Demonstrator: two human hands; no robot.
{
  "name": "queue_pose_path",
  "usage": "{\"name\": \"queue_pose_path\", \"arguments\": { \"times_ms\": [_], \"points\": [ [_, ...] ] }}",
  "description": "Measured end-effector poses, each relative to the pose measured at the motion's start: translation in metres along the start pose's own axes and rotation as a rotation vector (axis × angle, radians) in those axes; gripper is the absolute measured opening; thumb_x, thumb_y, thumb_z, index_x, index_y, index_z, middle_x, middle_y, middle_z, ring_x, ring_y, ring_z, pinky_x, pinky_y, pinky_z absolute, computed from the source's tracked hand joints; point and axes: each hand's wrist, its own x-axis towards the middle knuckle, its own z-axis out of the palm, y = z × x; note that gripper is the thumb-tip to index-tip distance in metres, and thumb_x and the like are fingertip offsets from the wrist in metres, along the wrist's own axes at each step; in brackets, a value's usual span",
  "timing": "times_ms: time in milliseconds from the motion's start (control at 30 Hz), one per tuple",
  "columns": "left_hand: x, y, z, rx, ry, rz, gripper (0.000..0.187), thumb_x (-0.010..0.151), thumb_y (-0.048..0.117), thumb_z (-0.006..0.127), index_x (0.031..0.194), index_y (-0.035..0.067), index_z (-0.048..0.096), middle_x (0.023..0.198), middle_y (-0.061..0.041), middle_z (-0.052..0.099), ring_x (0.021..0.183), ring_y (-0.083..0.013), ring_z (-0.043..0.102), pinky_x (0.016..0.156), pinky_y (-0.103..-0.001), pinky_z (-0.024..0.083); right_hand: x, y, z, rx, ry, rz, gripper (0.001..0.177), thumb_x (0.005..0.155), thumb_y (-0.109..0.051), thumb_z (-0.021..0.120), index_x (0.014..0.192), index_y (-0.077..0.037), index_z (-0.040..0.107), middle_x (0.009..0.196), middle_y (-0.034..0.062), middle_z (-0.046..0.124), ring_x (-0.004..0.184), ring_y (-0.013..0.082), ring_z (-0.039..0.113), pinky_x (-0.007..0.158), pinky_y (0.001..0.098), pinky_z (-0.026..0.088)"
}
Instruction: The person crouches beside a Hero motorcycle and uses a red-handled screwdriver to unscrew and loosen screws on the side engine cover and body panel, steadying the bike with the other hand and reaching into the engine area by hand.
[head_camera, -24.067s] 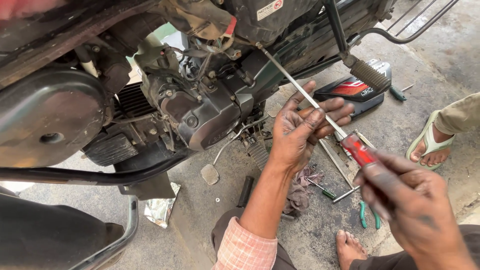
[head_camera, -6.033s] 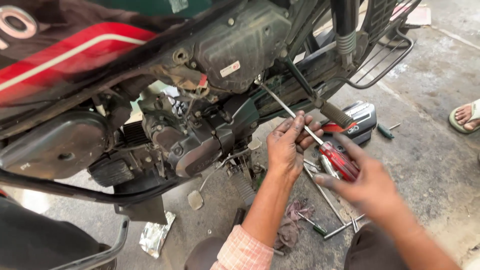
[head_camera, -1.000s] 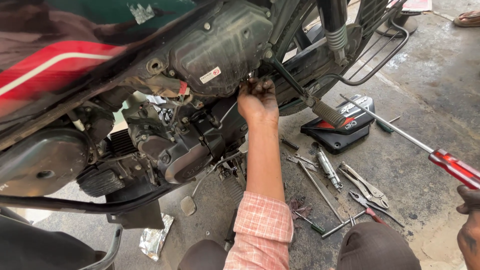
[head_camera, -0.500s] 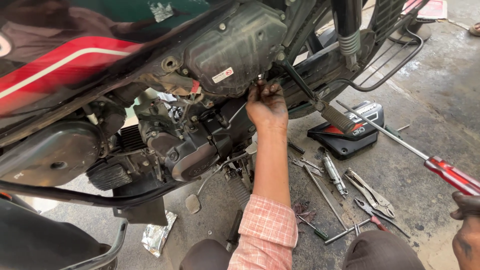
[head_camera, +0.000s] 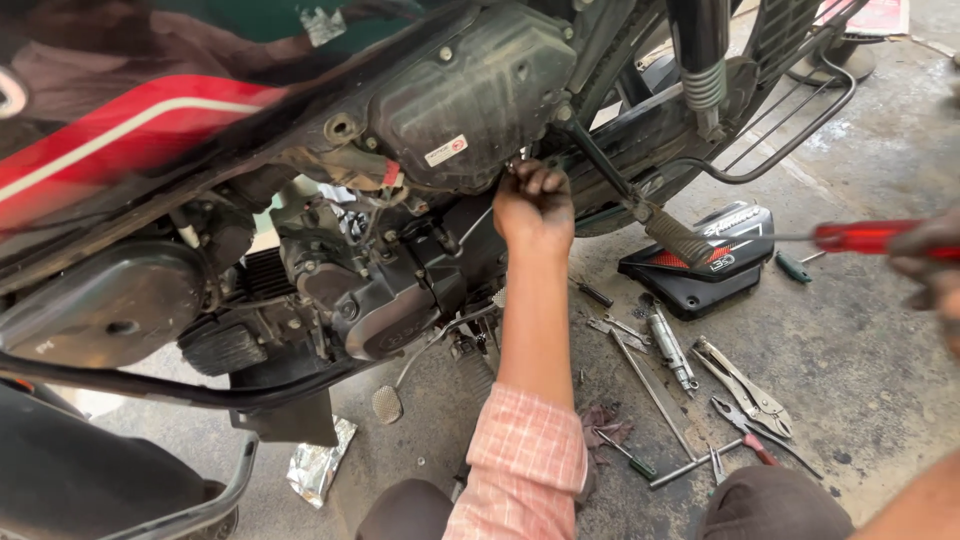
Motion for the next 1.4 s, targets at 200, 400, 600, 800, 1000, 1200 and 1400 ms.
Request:
{"name": "queue_pose_path", "arguments": {
  "times_ms": [200, 400, 600, 800, 1000, 1200, 1400],
  "points": [
    [-0.033, -0.014, 0.017, 0.386, 0.258, 0.209, 0.029, 0.106, 0.031, 0.049, 0.092, 0.008, 0.059, 0.077, -0.002, 0.061, 0.058, -0.0136, 0.049, 0.056, -0.032, 0.048, -0.049, -0.128, 0.033, 0.021, 0.032, -0.181, 0.010, 0.094, 0.003, 0.072, 0.091, -0.005, 0.066, 0.107, 0.0043, 0.063, 0.084, 0.0145, 0.066, 0.060, 0.0286, 0.056],
    [-0.022, -0.020, 0.011, 0.883, 0.292, 0.578, 0.025, 0.104, 0.028, 0.059, 0.095, 0.005, 0.063, 0.080, -0.002, 0.066, 0.056, -0.0124, 0.052, 0.051, -0.031, 0.044, 0.011, 0.034, 0.047, 0.080, -0.045, -0.213, 0.019, 0.108, 0.008, 0.072, 0.096, 0.000, 0.060, 0.094, 0.0110, 0.063, 0.077, 0.0201, 0.065, 0.057, 0.0302, 0.054],
    [-0.021, -0.027, 0.022, 1.175, 0.440, 0.745, 0.028, 0.105, 0.027, 0.055, 0.090, 0.005, 0.063, 0.078, -0.002, 0.069, 0.058, -0.0110, 0.053, 0.052, -0.030, 0.043, 0.091, 0.143, 0.070, 0.070, -0.261, -0.061, 0.010, 0.100, 0.003, 0.066, 0.091, 0.000, 0.067, 0.089, 0.0115, 0.068, 0.077, 0.0160, 0.068, 0.053, 0.0358, 0.058],
    [0.007, -0.021, 0.000, 0.252, 0.110, 0.311, 0.027, 0.109, 0.025, 0.037, 0.089, 0.015, 0.053, 0.073, 0.002, 0.051, 0.055, -0.0127, 0.040, 0.051, -0.031, 0.037, 0.084, 0.138, 0.087, -0.176, -0.307, 0.112, 0.013, 0.107, 0.002, 0.070, 0.096, 0.008, 0.068, 0.078, 0.0232, 0.071, 0.060, 0.0293, 0.068, 0.051, 0.0453, 0.060],
    [-0.019, -0.022, 0.024, 0.152, 0.162, 0.220, 0.025, 0.109, 0.024, 0.039, 0.090, 0.013, 0.051, 0.075, 0.001, 0.052, 0.060, -0.0134, 0.042, 0.058, -0.030, 0.039, 0.084, 0.125, 0.083, -0.249, -0.350, 0.206, 0.007, 0.099, 0.001, 0.069, 0.104, 0.004, 0.073, 0.075, 0.0185, 0.072, 0.061, 0.0282, 0.071, 0.056, 0.0418, 0.058],
    [-0.001, -0.016, 0.005, 0.184, 0.143, 0.222, 0.021, 0.105, 0.020, 0.040, 0.087, 0.015, 0.050, 0.074, 0.002, 0.049, 0.060, -0.0124, 0.041, 0.059, -0.031, 0.039, 0.018, 0.046, 0.064, 0.074, -0.145, -0.264, 0.019, 0.109, -0.001, 0.068, 0.091, -0.001, 0.060, 0.095, 0.0080, 0.057, 0.086, 0.0158, 0.069, 0.063, 0.0309, 0.054],
    [0.023, -0.009, -0.018, -0.034, -0.011, 0.108, 0.020, 0.102, 0.015, 0.043, 0.083, 0.015, 0.050, 0.067, 0.005, 0.043, 0.054, -0.0106, 0.037, 0.052, -0.028, 0.036, 0.018, 0.017, 0.065, 0.016, -0.160, -0.109, 0.016, 0.106, 0.007, 0.062, 0.091, -0.001, 0.060, 0.097, 0.0100, 0.057, 0.089, 0.0194, 0.068, 0.063, 0.0337, 0.054]
  ]
}}
